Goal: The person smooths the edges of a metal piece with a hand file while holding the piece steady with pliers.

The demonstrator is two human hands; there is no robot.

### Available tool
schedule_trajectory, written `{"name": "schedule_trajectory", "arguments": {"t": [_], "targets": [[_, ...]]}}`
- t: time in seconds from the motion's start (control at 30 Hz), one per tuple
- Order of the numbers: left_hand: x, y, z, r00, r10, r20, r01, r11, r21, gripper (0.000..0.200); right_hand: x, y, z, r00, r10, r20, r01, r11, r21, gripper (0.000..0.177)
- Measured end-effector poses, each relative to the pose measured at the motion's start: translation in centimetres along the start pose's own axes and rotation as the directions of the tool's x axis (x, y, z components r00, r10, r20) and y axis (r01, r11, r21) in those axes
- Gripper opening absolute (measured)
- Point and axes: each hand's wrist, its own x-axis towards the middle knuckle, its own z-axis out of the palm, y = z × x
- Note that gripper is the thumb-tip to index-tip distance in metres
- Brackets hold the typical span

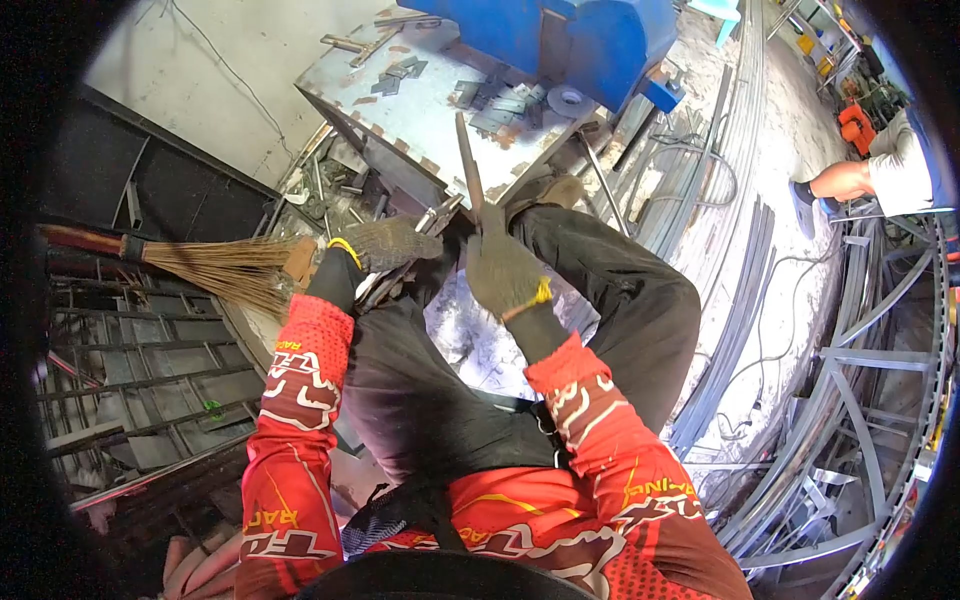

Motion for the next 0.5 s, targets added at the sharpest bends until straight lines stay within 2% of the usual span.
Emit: {"name": "schedule_trajectory", "arguments": {"t": [0.07, 0.1, 0.13, 0.2, 0.23, 0.27, 0.33, 0.37, 0.4, 0.43, 0.47, 0.5], "targets": [[0.6, -0.5, -0.2, 1.0, 0.009, -0.007, -0.009, 1.0, 0.029, 0.045, -2.6, -1.1, -0.9, 0.989, 0.129, 0.072, -0.128, 0.991, -0.025, 0.039], [0.6, -0.6, -0.1, 1.0, 0.021, -0.002, -0.021, 0.999, 0.036, 0.051, -3.7, -0.7, -0.4, 1.0, 0.013, -0.018, -0.013, 0.999, -0.033, 0.038], [0.7, -0.8, 0.1, 1.0, 0.03, 0.008, -0.031, 0.999, 0.041, 0.057, -3.8, -0.1, 0.0, 1.0, 0.013, -0.012, -0.013, 0.999, -0.037, 0.038], [0.3, -0.4, 0.1, 0.999, -0.014, 0.042, 0.014, 1.0, -0.013, 0.056, -4.8, 0.6, 0.4, 0.999, -0.018, -0.032, 0.018, 1.0, 0.018, 0.039], [0.0, 0.1, 0.0, 0.997, -0.05, 0.066, 0.054, 0.997, -0.052, 0.056, -3.6, 0.0, -0.1, 0.999, 0.035, 0.015, -0.034, 0.997, -0.068, 0.04], [0.2, 0.1, 0.1, 0.996, -0.049, 0.069, 0.052, 0.998, -0.047, 0.056, -2.1, 0.2, 0.1, 0.999, 0.039, 0.01, -0.038, 0.997, -0.066, 0.04], [0.9, -0.7, 0.2, 0.999, -0.006, 0.035, 0.004, 0.998, 0.069, 0.055, 0.5, 1.5, 1.3, 0.983, -0.186, -0.004, 0.182, 0.967, -0.179, 0.037], [2.2, -2.8, 1.0, 0.989, 0.145, -0.011, -0.144, 0.988, 0.049, 0.046, 1.0, 3.0, 2.6, 0.947, -0.322, 0.017, 0.31, 0.895, -0.32, 0.039], [1.8, -2.3, 0.5, 0.989, 0.145, -0.022, -0.143, 0.988, 0.054, 0.046, 0.6, 1.7, 1.6, 0.943, -0.333, 0.012, 0.319, 0.892, -0.32, 0.039], [1.2, -1.5, 0.2, 0.997, 0.081, -0.007, -0.081, 0.995, 0.052, 0.046, -1.0, -0.6, -0.3, 0.992, -0.12, 0.032, 0.124, 0.981, -0.152, 0.04], [0.9, -1.0, 0.0, 1.0, 0.017, 0.013, -0.017, 0.999, 0.047, 0.045, -2.7, -1.9, -1.1, 0.991, 0.095, 0.094, -0.097, 0.995, 0.012, 0.042], [1.0, -1.2, 0.0, 0.999, 0.033, 0.02, -0.034, 0.999, 0.021, 0.045, -4.2, -0.5, 0.3, 0.996, 0.078, 0.043, -0.078, 0.997, -0.008, 0.044]]}}
